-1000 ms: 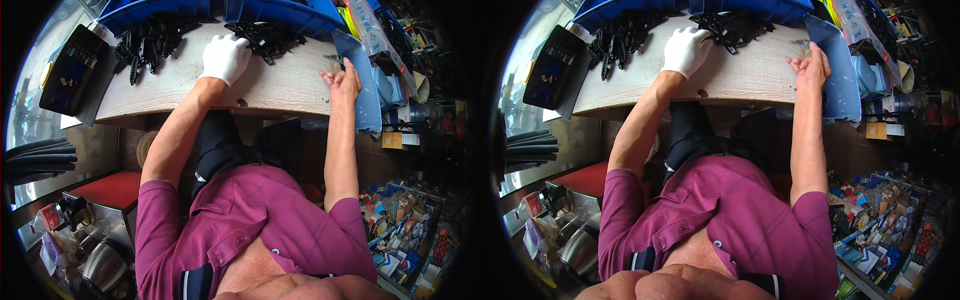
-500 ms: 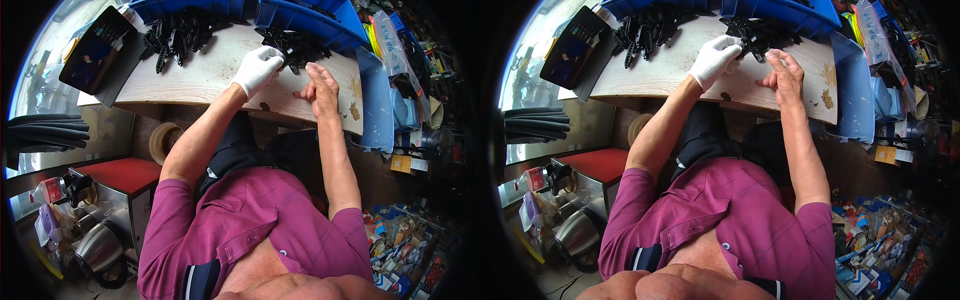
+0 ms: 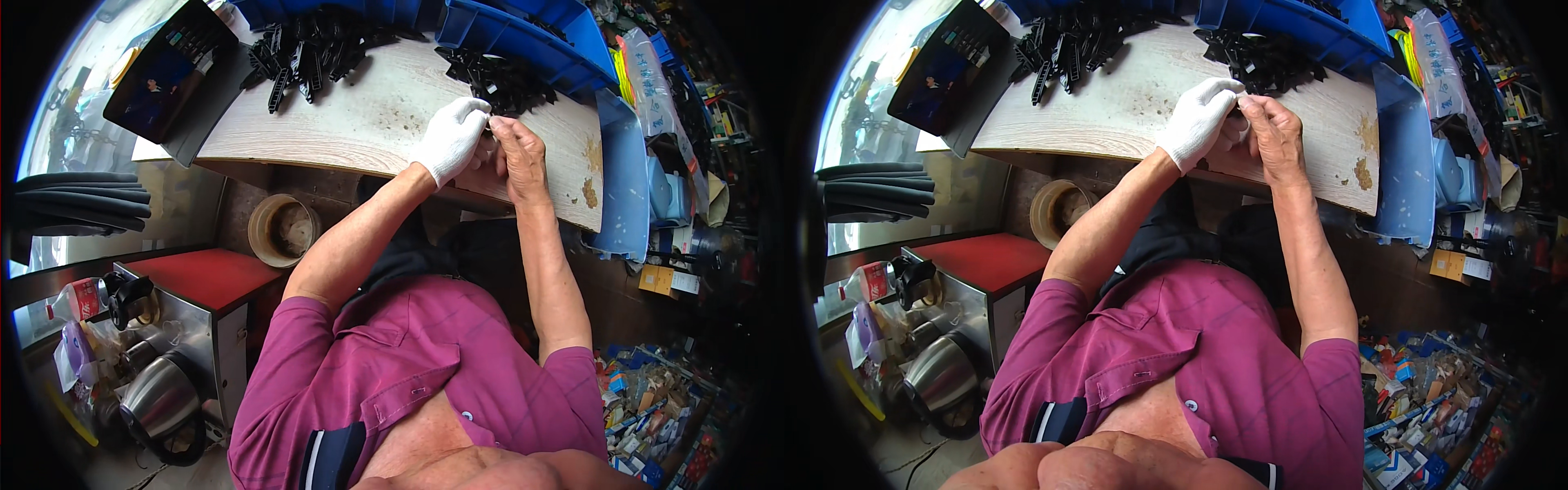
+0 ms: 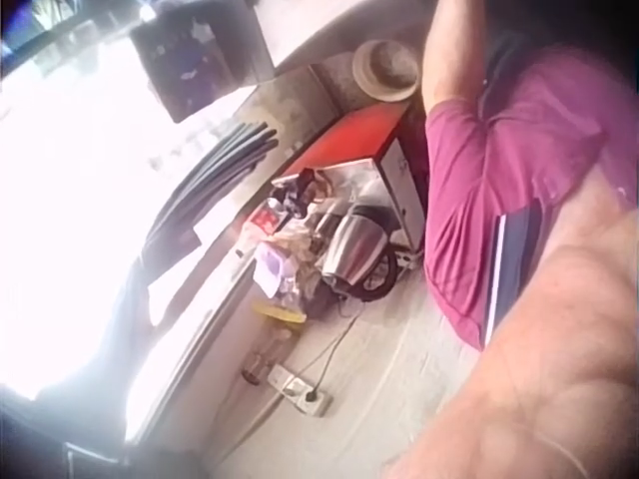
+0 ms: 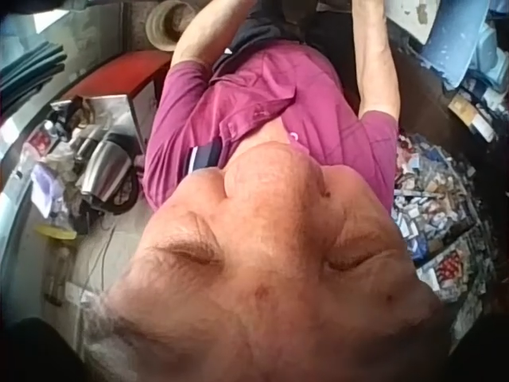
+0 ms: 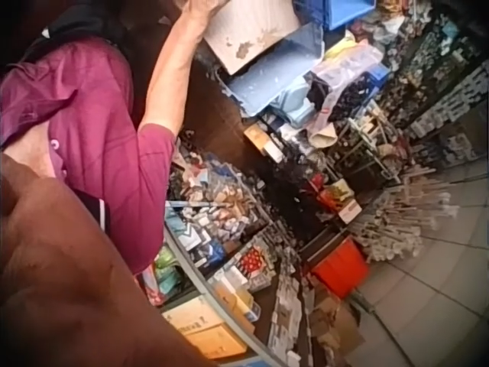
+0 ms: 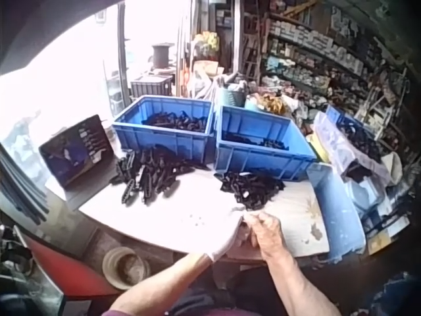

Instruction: Inspecting and sorting small black plastic components at a workbench.

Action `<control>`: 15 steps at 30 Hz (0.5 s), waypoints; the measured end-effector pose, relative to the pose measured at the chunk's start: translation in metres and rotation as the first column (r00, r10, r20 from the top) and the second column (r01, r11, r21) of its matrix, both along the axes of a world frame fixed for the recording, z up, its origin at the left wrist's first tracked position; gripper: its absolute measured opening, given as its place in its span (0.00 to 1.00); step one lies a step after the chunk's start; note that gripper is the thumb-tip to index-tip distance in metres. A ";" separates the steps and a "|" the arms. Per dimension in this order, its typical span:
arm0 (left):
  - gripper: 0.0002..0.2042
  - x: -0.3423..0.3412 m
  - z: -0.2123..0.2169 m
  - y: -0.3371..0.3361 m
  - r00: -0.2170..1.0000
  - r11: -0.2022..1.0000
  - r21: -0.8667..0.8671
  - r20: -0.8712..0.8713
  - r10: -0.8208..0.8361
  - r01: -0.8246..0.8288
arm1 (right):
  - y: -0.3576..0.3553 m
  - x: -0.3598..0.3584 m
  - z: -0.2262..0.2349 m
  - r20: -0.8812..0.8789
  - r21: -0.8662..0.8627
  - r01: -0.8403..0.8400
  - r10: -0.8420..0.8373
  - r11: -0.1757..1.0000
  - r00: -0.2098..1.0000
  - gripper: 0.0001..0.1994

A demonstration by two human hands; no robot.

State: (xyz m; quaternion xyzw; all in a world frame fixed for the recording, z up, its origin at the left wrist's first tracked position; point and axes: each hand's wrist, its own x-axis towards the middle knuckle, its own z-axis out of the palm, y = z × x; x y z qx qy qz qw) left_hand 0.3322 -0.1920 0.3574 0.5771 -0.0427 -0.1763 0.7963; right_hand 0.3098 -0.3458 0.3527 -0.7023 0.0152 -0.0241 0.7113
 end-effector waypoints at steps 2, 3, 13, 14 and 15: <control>0.15 0.002 0.009 0.006 0.998 0.994 0.103 0.026 -0.050 0.047 | -0.004 -0.002 0.001 -0.005 -0.014 -0.018 0.018 1.000 1.000 0.17; 0.14 0.003 0.013 0.008 0.993 0.974 0.203 0.043 -0.108 0.097 | -0.005 -0.003 0.000 -0.012 -0.019 -0.023 0.022 1.000 1.000 0.17; 0.12 0.085 -0.005 0.119 0.672 -0.170 0.652 0.692 -0.264 -0.739 | 0.011 -0.005 0.005 -0.063 0.144 0.121 -0.113 0.982 0.992 0.15; 0.09 0.087 -0.007 0.118 0.668 -0.159 0.652 0.693 -0.269 -0.741 | 0.010 -0.005 0.005 -0.067 0.152 0.133 -0.124 0.979 0.990 0.14; 0.09 0.087 -0.009 0.117 0.668 -0.159 0.652 0.693 -0.272 -0.741 | 0.010 -0.005 0.005 -0.071 0.160 0.144 -0.134 0.976 0.988 0.14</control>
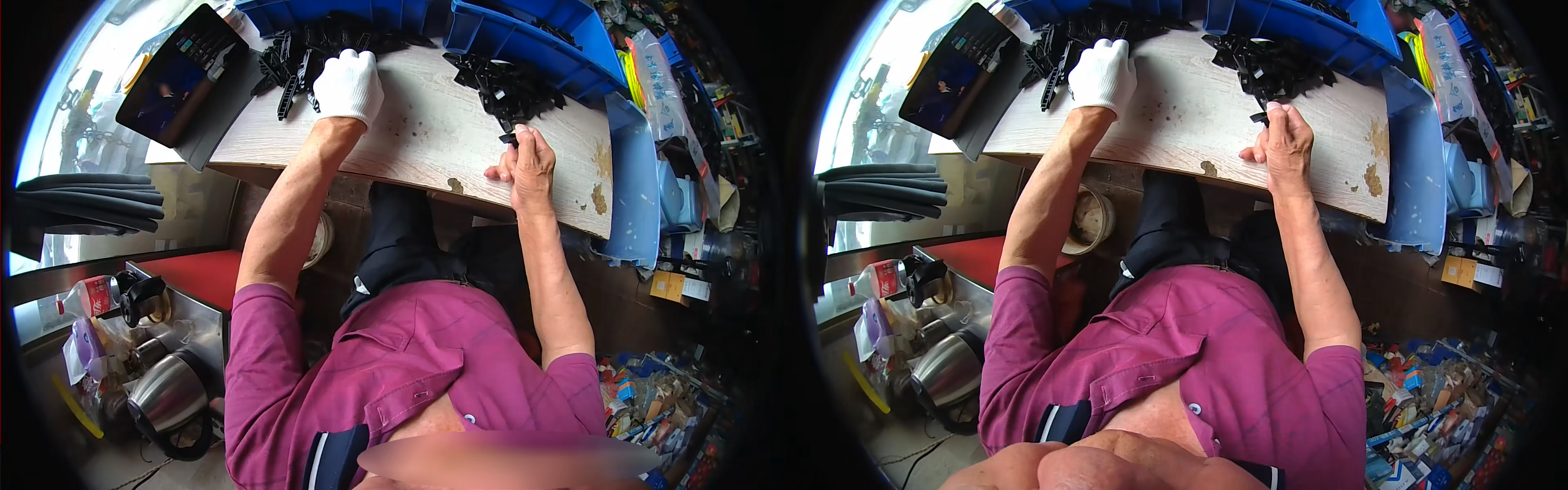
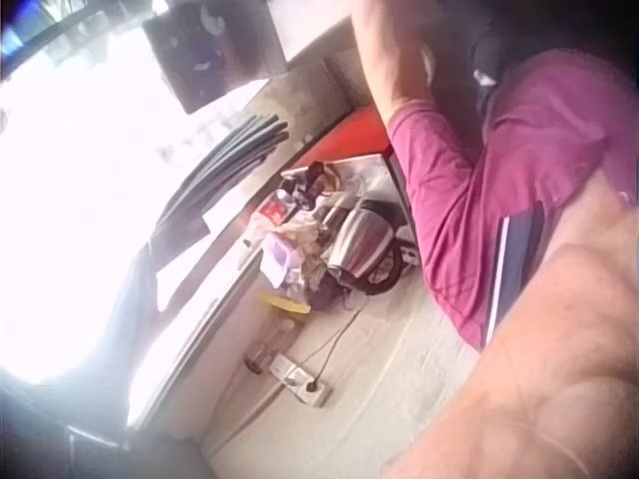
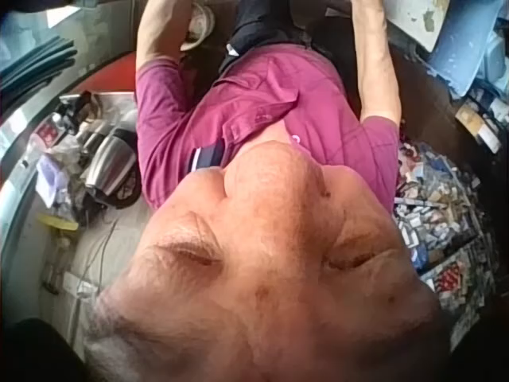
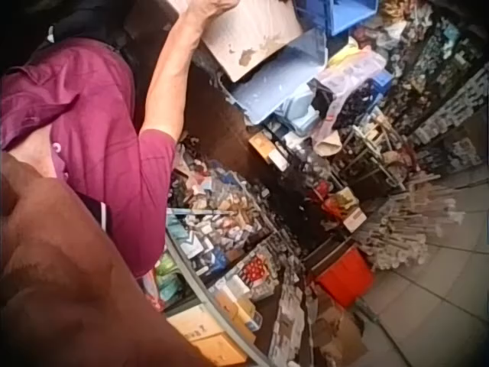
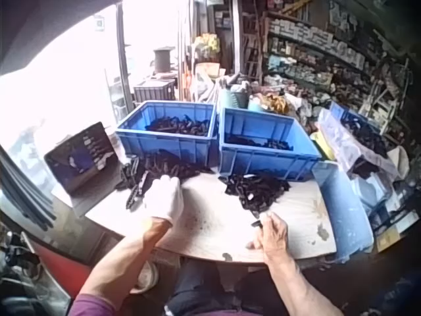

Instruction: Inspecting and sorting small black plastic components at a workbench.

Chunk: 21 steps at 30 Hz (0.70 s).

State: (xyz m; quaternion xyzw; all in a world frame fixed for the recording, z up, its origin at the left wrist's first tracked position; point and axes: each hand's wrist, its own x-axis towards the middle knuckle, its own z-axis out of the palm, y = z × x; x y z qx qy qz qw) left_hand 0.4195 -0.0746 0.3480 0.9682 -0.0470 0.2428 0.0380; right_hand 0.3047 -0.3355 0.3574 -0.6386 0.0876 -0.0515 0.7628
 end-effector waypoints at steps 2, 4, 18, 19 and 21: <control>0.08 -0.005 0.001 -0.006 0.998 0.998 -0.016 -0.024 -0.059 0.059 | 0.001 0.000 0.000 0.002 0.001 0.009 -0.009 1.000 1.000 0.14; 0.07 -0.008 -0.001 -0.014 0.995 0.994 -0.046 -0.013 -0.102 0.101 | 0.001 0.000 0.001 0.004 -0.002 0.016 -0.016 1.000 1.000 0.14; 0.12 -0.040 0.005 -0.041 0.909 0.879 -0.247 0.017 -0.417 0.408 | 0.002 0.000 0.001 -0.005 0.030 0.072 -0.072 0.997 0.997 0.14; 0.12 -0.039 0.005 -0.041 0.908 0.878 -0.248 0.018 -0.418 0.409 | 0.003 0.000 0.001 0.000 0.025 0.073 -0.073 0.997 0.997 0.13; 0.16 -0.037 0.004 -0.042 0.884 0.780 -0.419 0.172 -0.434 0.465 | 0.005 0.000 0.002 0.000 0.018 0.082 -0.082 0.996 0.997 0.13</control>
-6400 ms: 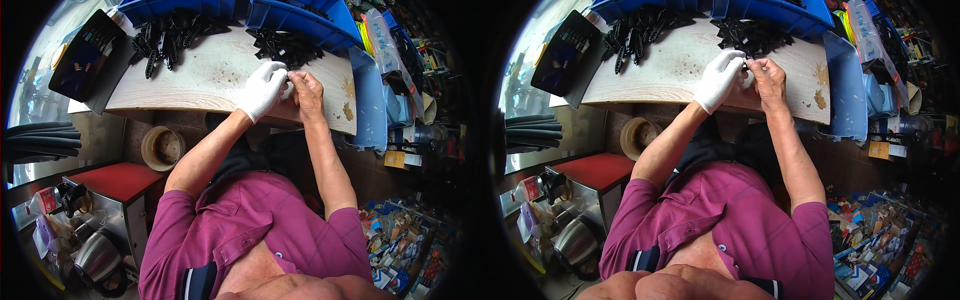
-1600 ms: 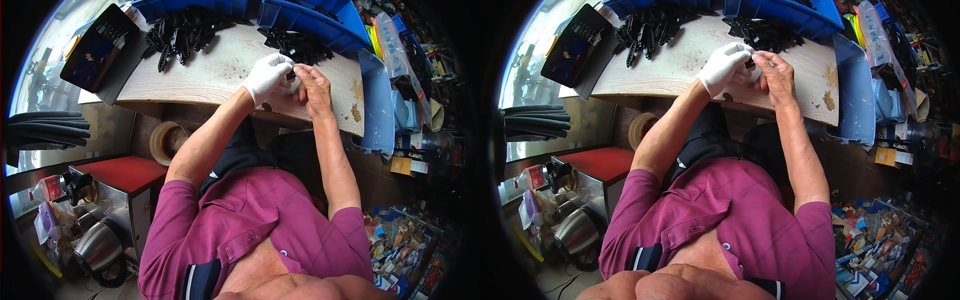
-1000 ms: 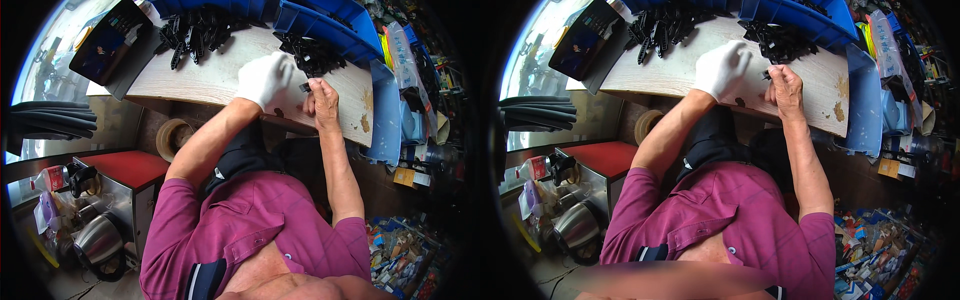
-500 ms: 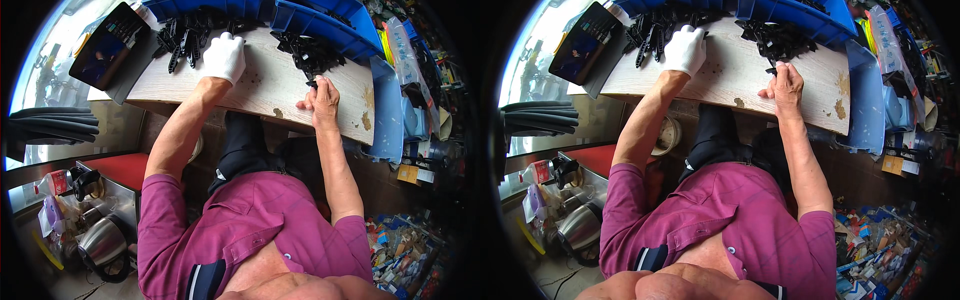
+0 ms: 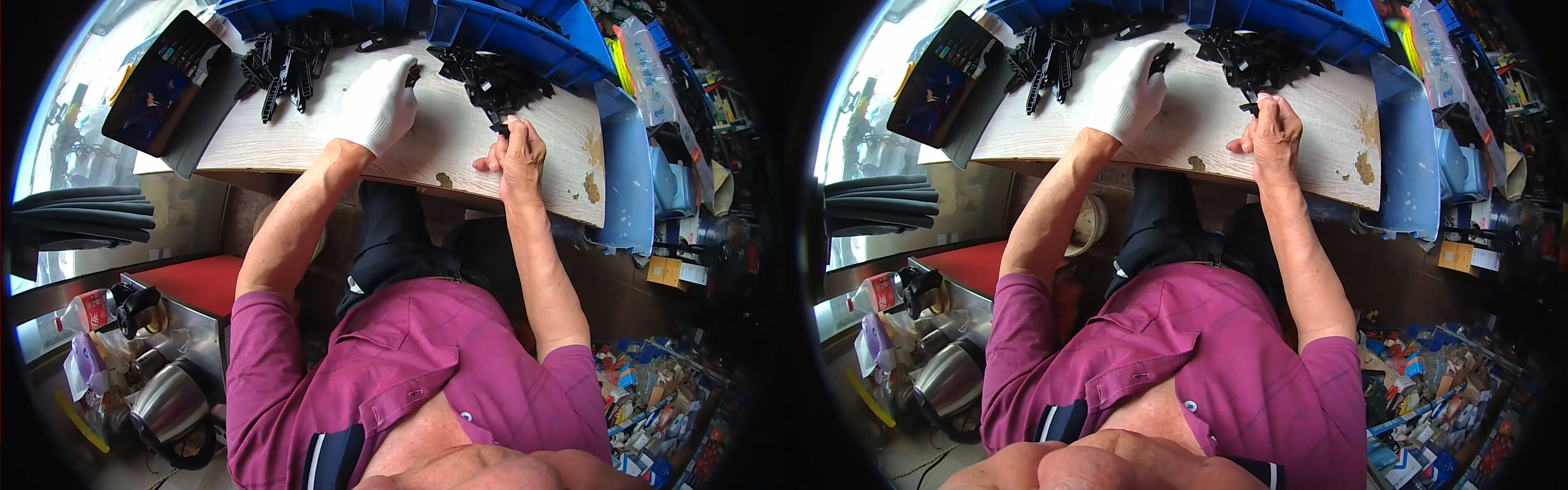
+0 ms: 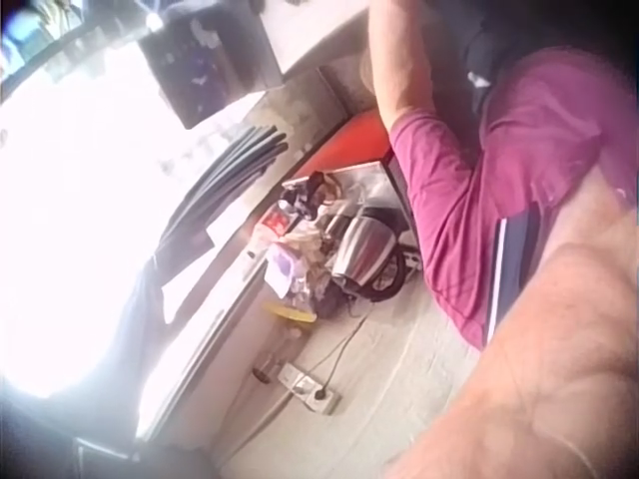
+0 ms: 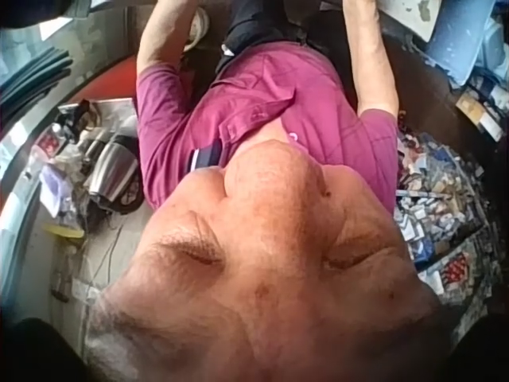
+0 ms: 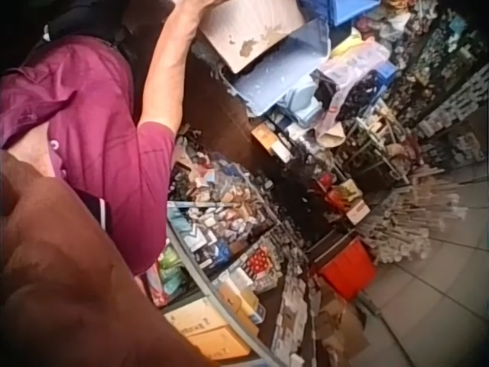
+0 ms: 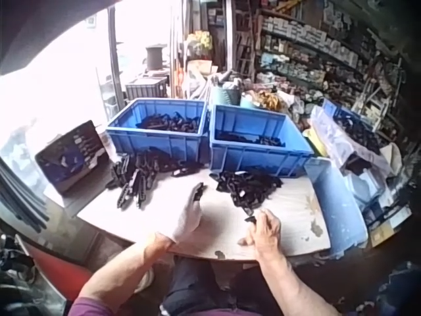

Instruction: Inspecting and sorting small black plastic components at a workbench.

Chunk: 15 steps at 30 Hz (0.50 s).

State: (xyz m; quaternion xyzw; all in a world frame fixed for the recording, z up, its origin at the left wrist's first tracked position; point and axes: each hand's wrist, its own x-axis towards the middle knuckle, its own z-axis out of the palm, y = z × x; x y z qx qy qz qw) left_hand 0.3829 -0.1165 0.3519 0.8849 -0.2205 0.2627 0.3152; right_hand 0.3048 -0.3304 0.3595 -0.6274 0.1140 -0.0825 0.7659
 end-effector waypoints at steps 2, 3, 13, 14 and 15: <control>0.19 -0.005 0.002 -0.001 1.000 0.997 -0.080 0.010 -0.008 0.009 | 0.000 0.000 0.000 -0.002 -0.006 0.016 -0.016 1.000 1.000 0.13; 0.18 -0.009 0.002 0.000 0.999 0.988 -0.150 0.011 -0.040 0.041 | 0.000 0.000 -0.001 0.001 0.000 0.017 -0.017 1.000 1.000 0.13; 0.09 -0.048 -0.001 -0.006 0.983 0.999 -0.005 -0.179 0.032 -0.033 | 0.004 0.001 0.004 -0.024 -0.007 0.083 -0.083 0.997 0.996 0.15; 0.09 -0.053 0.001 -0.011 0.961 0.991 -0.134 -0.270 -0.056 0.020 | 0.004 0.001 0.003 -0.026 -0.001 0.095 -0.095 0.995 0.995 0.16; 0.10 -0.056 0.002 -0.018 0.925 0.962 -0.265 -0.347 -0.155 0.062 | 0.004 0.002 0.002 -0.013 0.008 0.104 -0.104 0.995 0.994 0.17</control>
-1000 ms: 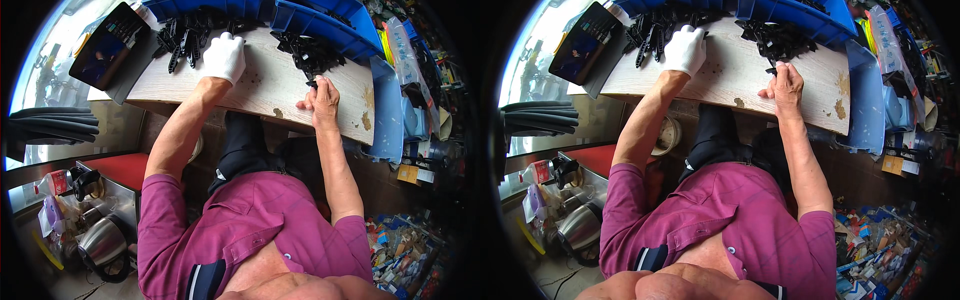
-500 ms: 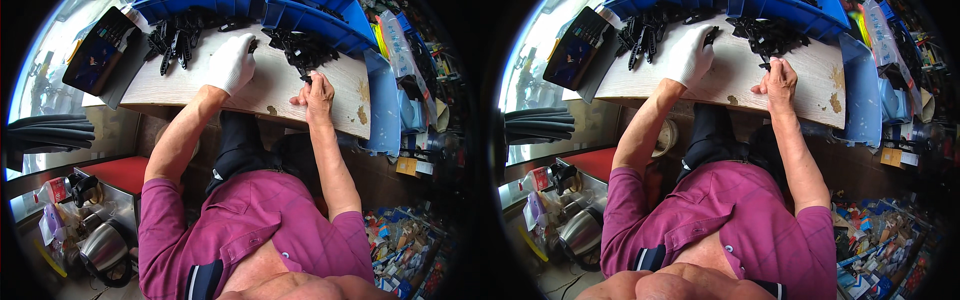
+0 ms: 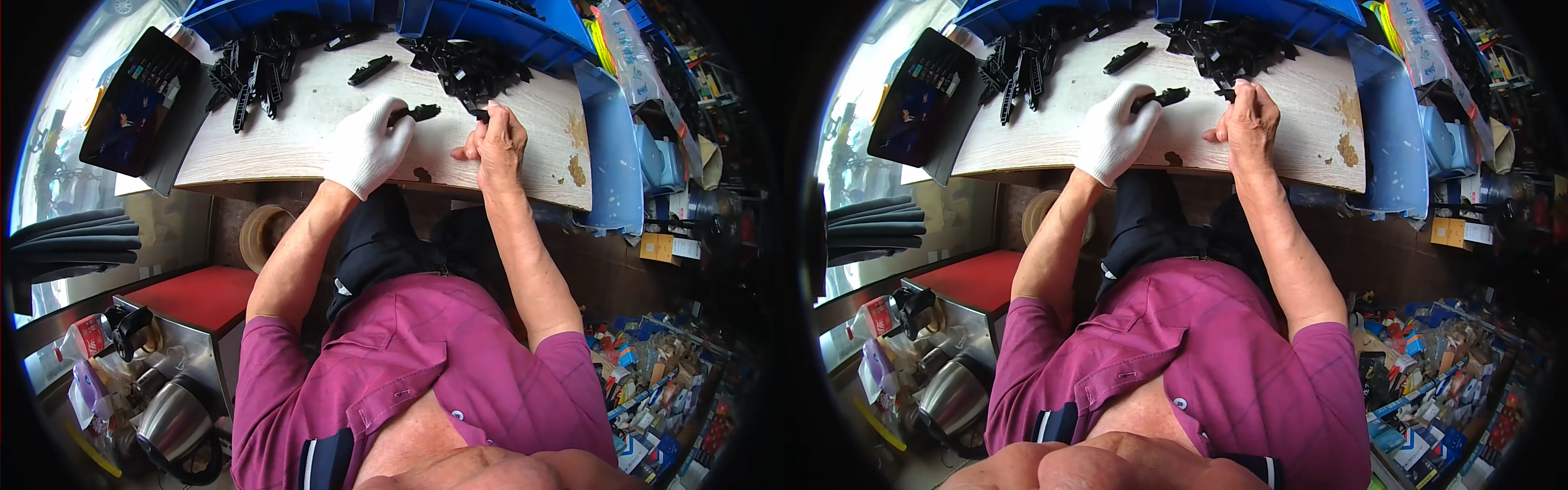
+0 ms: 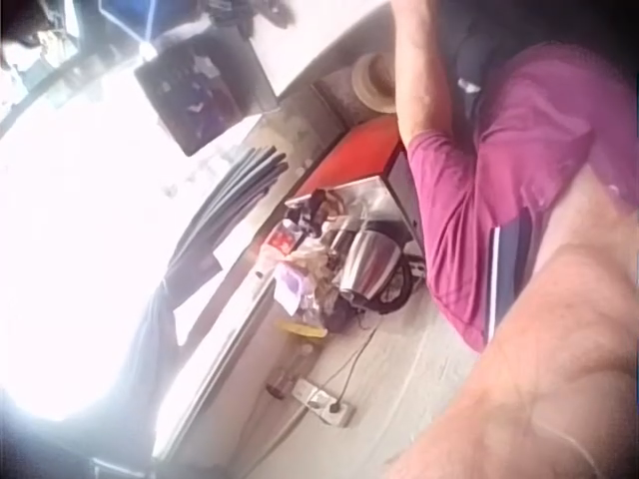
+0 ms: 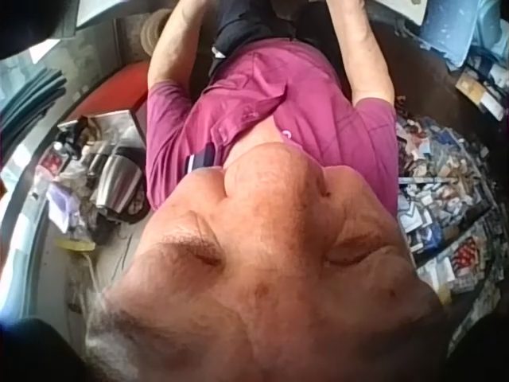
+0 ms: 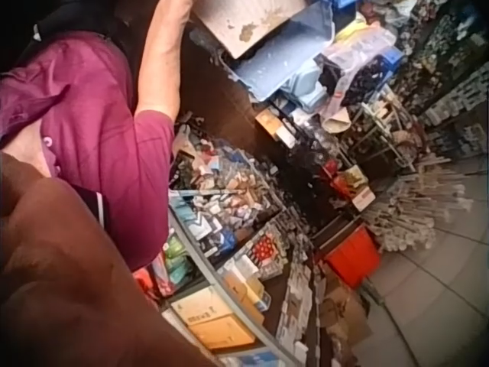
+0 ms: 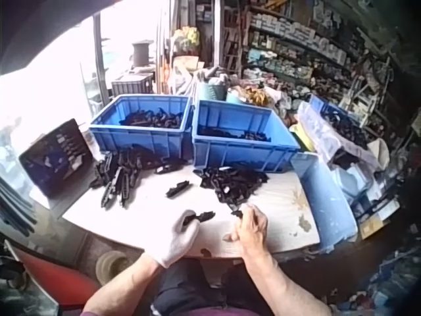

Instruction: Inspecting and sorting small black plastic components at a workbench.

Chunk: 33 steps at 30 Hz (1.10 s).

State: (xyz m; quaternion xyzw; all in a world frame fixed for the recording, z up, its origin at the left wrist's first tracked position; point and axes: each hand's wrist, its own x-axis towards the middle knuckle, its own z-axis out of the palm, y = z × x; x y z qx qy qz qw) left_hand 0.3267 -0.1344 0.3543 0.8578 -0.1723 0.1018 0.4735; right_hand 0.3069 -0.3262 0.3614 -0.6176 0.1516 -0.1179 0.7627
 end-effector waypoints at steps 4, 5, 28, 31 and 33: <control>0.10 -0.013 0.000 -0.032 0.987 0.968 -0.201 -0.018 -0.158 0.152 | -0.001 0.001 -0.002 0.010 0.048 0.060 -0.060 0.997 0.998 0.17; 0.10 -0.014 -0.001 -0.038 0.983 0.953 -0.253 -0.036 -0.178 0.163 | 0.002 0.001 0.000 -0.006 0.045 0.093 -0.093 0.995 0.996 0.17; 0.12 -0.014 -0.001 -0.085 0.997 0.944 -0.325 -0.043 -0.070 0.052 | -0.011 -0.006 -0.007 0.091 -0.093 0.149 -0.141 0.984 0.986 0.16; 0.12 0.017 0.011 -0.050 0.978 0.980 -0.092 0.094 0.184 -0.176 | -0.029 -0.004 -0.007 0.006 0.132 0.154 -0.157 0.979 0.988 0.17; 0.14 0.050 0.001 -0.021 0.916 0.938 0.098 0.272 0.295 -0.332 | -0.044 0.002 0.005 -0.064 0.122 0.257 -0.251 0.959 0.966 0.17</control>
